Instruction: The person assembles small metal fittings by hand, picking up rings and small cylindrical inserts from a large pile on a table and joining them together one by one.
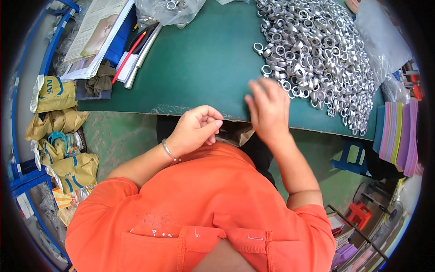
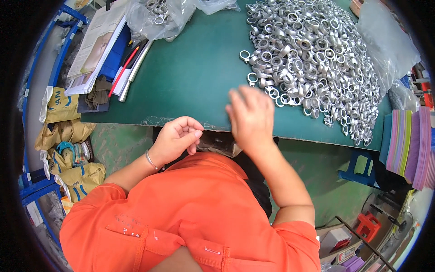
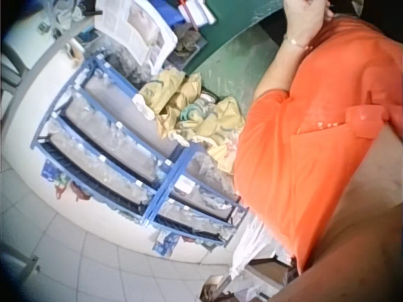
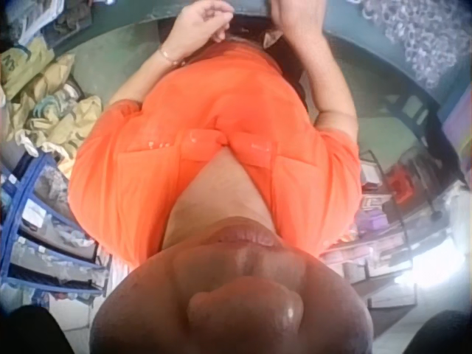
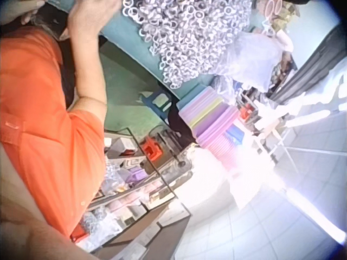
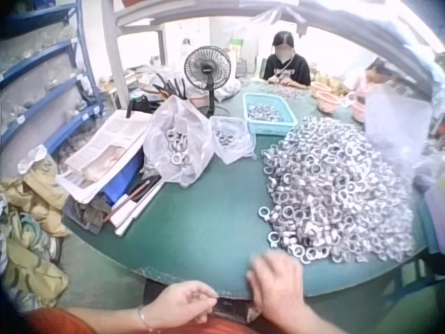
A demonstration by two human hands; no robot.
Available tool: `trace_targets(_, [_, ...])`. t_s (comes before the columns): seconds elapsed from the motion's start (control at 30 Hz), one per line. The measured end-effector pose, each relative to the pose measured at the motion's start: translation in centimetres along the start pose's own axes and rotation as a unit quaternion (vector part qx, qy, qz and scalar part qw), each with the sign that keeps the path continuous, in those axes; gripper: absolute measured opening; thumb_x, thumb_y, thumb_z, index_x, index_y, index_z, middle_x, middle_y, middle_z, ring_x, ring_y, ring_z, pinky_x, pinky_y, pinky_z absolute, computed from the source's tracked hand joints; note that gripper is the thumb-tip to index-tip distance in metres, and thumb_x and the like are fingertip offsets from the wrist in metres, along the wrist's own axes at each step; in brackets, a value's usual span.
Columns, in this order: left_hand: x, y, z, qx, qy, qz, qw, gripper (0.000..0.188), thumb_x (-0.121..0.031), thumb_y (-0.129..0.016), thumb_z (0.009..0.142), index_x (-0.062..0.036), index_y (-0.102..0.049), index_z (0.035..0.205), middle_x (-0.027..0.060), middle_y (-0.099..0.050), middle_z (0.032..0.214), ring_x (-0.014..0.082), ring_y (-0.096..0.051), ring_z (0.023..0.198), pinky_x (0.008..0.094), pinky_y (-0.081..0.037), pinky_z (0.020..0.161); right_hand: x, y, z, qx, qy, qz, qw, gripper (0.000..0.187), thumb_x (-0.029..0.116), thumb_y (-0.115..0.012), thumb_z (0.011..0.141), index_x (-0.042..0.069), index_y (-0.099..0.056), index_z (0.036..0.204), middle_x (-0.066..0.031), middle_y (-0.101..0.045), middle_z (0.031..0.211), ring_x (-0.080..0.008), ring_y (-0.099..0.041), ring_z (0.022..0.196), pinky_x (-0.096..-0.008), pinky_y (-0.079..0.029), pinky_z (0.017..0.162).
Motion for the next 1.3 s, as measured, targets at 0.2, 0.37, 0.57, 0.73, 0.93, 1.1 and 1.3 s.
trace_targets(0.2, [-0.7,-1.1,0.4,0.033,-0.048,-0.014,0.998,0.009,-0.006,-0.059,0.09,0.0,-0.058,0.097,0.0027,-0.06,0.077,0.0073,-0.058,0.061,0.0211,-0.05,0.055,-3.0,-2.5,1.5,0.011,-0.008,-0.142,0.99,0.035,0.022,-0.067,0.078,0.007,-0.06,0.109,-0.0062,-0.057,0.118,-0.025,-0.046,0.118,-0.0464,-0.033,0.093])
trace_targets(0.37, [-0.2,0.2,0.8,0.003,-0.061,0.029,0.998,0.01,-0.005,-0.059,0.089,-0.0002,-0.058,0.098,0.001,-0.059,0.077,0.0054,-0.057,0.062,0.0202,-0.05,0.056,-2.1,-1.1,-1.0,0.017,0.062,0.034,0.997,0.033,0.016,-0.067,0.079,0.007,-0.061,0.11,-0.0096,-0.056,0.115,-0.0279,-0.049,0.113,-0.0438,-0.036,0.09])
trace_targets(0.57, [-4.2,-1.2,4.3,-0.023,-0.262,0.356,0.896,0.066,-0.007,-0.079,0.067,-0.0053,-0.049,0.126,0.0122,-0.046,0.118,0.0183,-0.06,0.085,0.0274,-0.051,0.074,-5.7,2.0,-3.9,-0.033,-0.245,-0.146,0.958,0.047,0.032,-0.068,0.082,0.009,-0.056,0.12,-0.0194,-0.048,0.116,-0.037,-0.044,0.108,-0.0474,-0.036,0.089])
trace_targets(0.73, [-7.4,-4.9,9.8,-0.033,-0.395,0.458,0.796,0.077,-0.022,-0.081,0.065,-0.0087,-0.045,0.133,0.0167,-0.045,0.125,0.0335,-0.055,0.105,0.0399,-0.046,0.09,-4.7,0.4,-2.7,-0.059,-0.197,-0.174,0.963,0.041,0.03,-0.069,0.08,0.012,-0.061,0.116,-0.0207,-0.049,0.116,-0.0402,-0.044,0.107,-0.0515,-0.038,0.088])
trace_targets(0.93, [-6.8,-4.9,10.1,-0.005,-0.414,0.47,0.779,0.046,-0.019,-0.077,0.069,-0.0085,-0.058,0.109,0.0107,-0.053,0.109,0.0323,-0.058,0.095,0.04,-0.048,0.082,-2.8,-1.8,-1.4,-0.073,-0.099,0.003,0.992,0.031,0.007,-0.061,0.081,0.001,-0.059,0.111,-0.0209,-0.05,0.114,-0.0394,-0.044,0.105,-0.0484,-0.037,0.091])
trace_targets(1.1, [-6.2,-1.3,6.4,-0.06,-0.386,0.489,0.78,0.039,-0.015,-0.077,0.069,-0.0068,-0.059,0.103,0.0087,-0.056,0.104,0.0287,-0.061,0.089,0.0361,-0.051,0.074,0.5,-2.9,-0.8,-0.037,-0.069,0.15,0.986,0.03,0.002,-0.059,0.082,0.002,-0.058,0.112,-0.0207,-0.05,0.116,-0.0389,-0.045,0.109,-0.0463,-0.036,0.096])
trace_targets(1.3, [-5.2,1.6,3.8,-0.128,-0.345,0.437,0.821,0.044,-0.005,-0.078,0.069,-0.0051,-0.058,0.108,0.0087,-0.052,0.105,0.0182,-0.057,0.073,0.0294,-0.048,0.066,-3.0,-0.1,-1.8,-0.117,-0.142,0.215,0.959,0.021,-0.006,-0.059,0.079,0.001,-0.061,0.098,-0.0145,-0.057,0.1,-0.03,-0.055,0.093,-0.0364,-0.045,0.082])
Point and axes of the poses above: each hand's wrist, its own z-axis towards the middle knuckle, its own y-axis out of the back of the hand, x = y × z, the point moved 5 cm from there along z, towards the middle knuckle
